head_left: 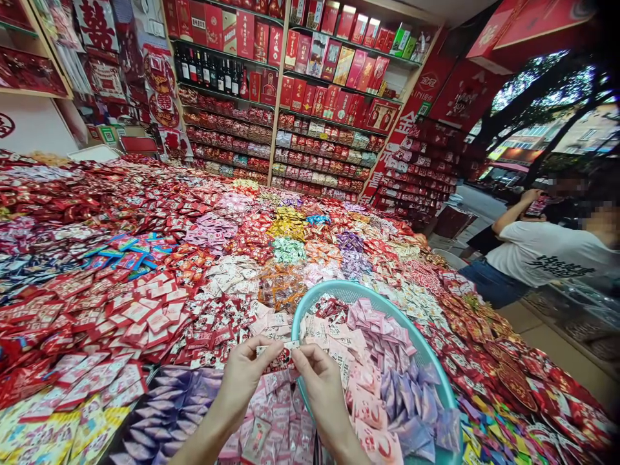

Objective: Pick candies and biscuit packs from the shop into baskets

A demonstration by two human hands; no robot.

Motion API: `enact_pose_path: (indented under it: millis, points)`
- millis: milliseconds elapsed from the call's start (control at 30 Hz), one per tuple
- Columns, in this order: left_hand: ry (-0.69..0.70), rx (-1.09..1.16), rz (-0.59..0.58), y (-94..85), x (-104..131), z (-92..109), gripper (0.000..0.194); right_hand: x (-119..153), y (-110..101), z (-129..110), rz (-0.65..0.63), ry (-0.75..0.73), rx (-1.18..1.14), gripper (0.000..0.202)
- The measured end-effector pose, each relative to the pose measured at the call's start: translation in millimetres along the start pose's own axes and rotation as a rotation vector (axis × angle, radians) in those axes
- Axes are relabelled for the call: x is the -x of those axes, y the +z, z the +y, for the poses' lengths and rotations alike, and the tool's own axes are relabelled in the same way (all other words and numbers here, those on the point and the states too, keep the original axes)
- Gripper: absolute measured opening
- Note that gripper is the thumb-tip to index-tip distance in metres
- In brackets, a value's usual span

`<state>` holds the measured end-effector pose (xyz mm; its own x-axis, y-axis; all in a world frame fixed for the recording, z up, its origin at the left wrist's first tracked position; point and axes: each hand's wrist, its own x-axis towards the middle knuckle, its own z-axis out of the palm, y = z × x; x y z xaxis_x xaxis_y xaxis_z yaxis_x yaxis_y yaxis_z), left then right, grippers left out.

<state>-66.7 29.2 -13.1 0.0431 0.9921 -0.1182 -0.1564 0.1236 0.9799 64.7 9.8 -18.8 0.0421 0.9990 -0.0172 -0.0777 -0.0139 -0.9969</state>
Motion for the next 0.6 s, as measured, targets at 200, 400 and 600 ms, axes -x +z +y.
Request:
enact_pose_path:
  millis: [200, 400, 600]
  points:
    - [-0.014, 0.016, 0.059, -7.7, -4, -2, 0.031, -18, -30, -13, 0.057, 0.001, 0.046, 0.027]
    - [-0.078, 0.074, 0.300, -70.6, -19, -7, 0.044, -84, -127, -13, 0.211, -0.068, 0.337, 0.035]
    - [-0.092, 0.094, 0.489, -138.9, -24, -20, 0.041, -123, -165, 15, 0.235, -0.088, 0.474, 0.037]
